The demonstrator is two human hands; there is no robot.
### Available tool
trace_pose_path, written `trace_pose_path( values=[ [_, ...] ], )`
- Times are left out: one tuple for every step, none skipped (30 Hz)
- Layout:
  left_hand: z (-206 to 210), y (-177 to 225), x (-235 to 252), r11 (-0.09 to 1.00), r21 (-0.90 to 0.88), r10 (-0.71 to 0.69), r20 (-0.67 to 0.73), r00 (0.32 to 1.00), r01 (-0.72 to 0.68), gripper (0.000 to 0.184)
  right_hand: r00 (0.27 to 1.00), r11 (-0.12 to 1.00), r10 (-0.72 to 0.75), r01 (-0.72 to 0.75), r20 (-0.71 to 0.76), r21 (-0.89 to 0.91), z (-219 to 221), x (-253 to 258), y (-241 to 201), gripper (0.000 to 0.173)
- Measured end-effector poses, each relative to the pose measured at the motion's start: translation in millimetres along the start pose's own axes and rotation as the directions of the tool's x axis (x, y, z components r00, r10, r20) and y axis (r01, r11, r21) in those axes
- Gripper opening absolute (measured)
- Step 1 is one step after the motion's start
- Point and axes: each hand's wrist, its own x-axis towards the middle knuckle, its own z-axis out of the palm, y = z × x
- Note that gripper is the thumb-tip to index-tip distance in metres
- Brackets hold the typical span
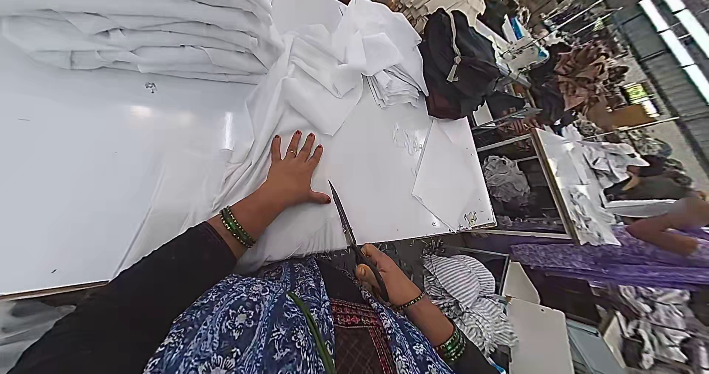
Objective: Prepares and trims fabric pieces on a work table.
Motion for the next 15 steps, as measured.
trace_pose_path(
  values=[
    [-1.0, 0.2, -0.2, 1.0, -0.001, -0.007, 0.007, 1.0, 0.007, 0.123, 1.0, 0.999, -0.007, 0.008, -0.017, 0.037, 2.3, -0.7, 0.3, 0.062],
    [-1.6, 0.1, -0.3, 1.0, -0.004, -0.009, 0.013, 1.0, 0.009, 0.123, 1.0, 0.999, -0.012, 0.013, -0.022, 0.044, 3.1, -2.0, 0.7, 0.06],
    [-1.4, -0.5, -0.4, 1.0, -0.012, -0.006, 0.01, 1.0, 0.006, 0.121, 1.0, 0.999, -0.014, 0.015, -0.016, 0.038, 2.4, -2.9, 0.7, 0.062],
    [-1.2, -0.9, -0.7, 1.0, -0.019, 0.0, 0.002, 1.0, 0.0, 0.119, 1.0, 0.999, -0.014, 0.014, 0.0, 0.03, 0.5, -2.6, 1.5, 0.068],
    [-1.0, -1.2, -0.9, 1.0, -0.025, 0.004, -0.007, 1.0, -0.004, 0.116, 1.0, 1.0, -0.009, 0.009, 0.023, 0.02, -2.1, -1.5, 1.3, 0.077],
    [-1.0, -1.4, -1.1, 1.0, -0.026, 0.004, -0.01, 1.0, -0.004, 0.114, 0.999, 1.0, -0.004, 0.004, 0.048, -0.004, -4.6, 0.1, -0.1, 0.085],
    [-1.5, -1.2, -0.9, 1.0, -0.024, 0.001, -0.006, 1.0, -0.001, 0.114, 0.998, 1.0, -0.001, 0.003, 0.068, -0.027, -6.9, 2.4, -2.5, 0.089],
    [-1.9, -0.8, -0.7, 1.0, -0.022, -0.001, -0.003, 1.0, 0.001, 0.114, 0.997, 0.999, -0.001, 0.004, 0.076, -0.037, -7.6, 4.4, -6.0, 0.089],
    [-2.2, -0.5, -0.7, 1.0, -0.021, -0.004, 0.002, 1.0, 0.004, 0.114, 0.997, 1.0, -0.001, 0.003, 0.072, -0.025, -6.6, 5.5, -10.0, 0.083],
    [-2.5, 0.0, -0.8, 1.0, -0.024, -0.007, 0.003, 1.0, 0.007, 0.114, 0.998, 1.0, -0.005, 0.005, 0.055, 0.008, -4.1, 5.4, -13.6, 0.072],
    [-3.6, 0.4, -1.0, 1.0, -0.023, -0.013, 0.007, 1.0, 0.013, 0.114, 0.999, 0.999, -0.011, 0.01, 0.032, 0.047, -1.3, 5.5, -15.1, 0.062],
    [-4.5, 0.8, -1.2, 1.0, -0.02, -0.017, 0.013, 1.0, 0.017, 0.114, 1.0, 0.996, -0.016, 0.015, 0.013, 0.083, 1.1, 5.0, -15.3, 0.056],
    [-5.3, 1.1, -1.4, 1.0, -0.017, -0.02, 0.023, 1.0, 0.02, 0.115, 1.0, 0.995, -0.018, 0.017, 0.005, 0.099, 2.5, 3.8, -14.7, 0.053],
    [-6.2, 1.4, -1.5, 1.0, -0.014, -0.022, 0.034, 0.999, 0.022, 0.115, 1.0, 0.995, -0.021, 0.02, 0.006, 0.098, 2.7, 2.9, -13.5, 0.054],
    [-7.1, 1.6, -1.7, 1.0, -0.012, -0.023, 0.043, 0.999, 0.024, 0.115, 1.0, 0.995, -0.024, 0.023, 0.014, 0.095, 2.2, 2.9, -12.1, 0.059]
  ],
)
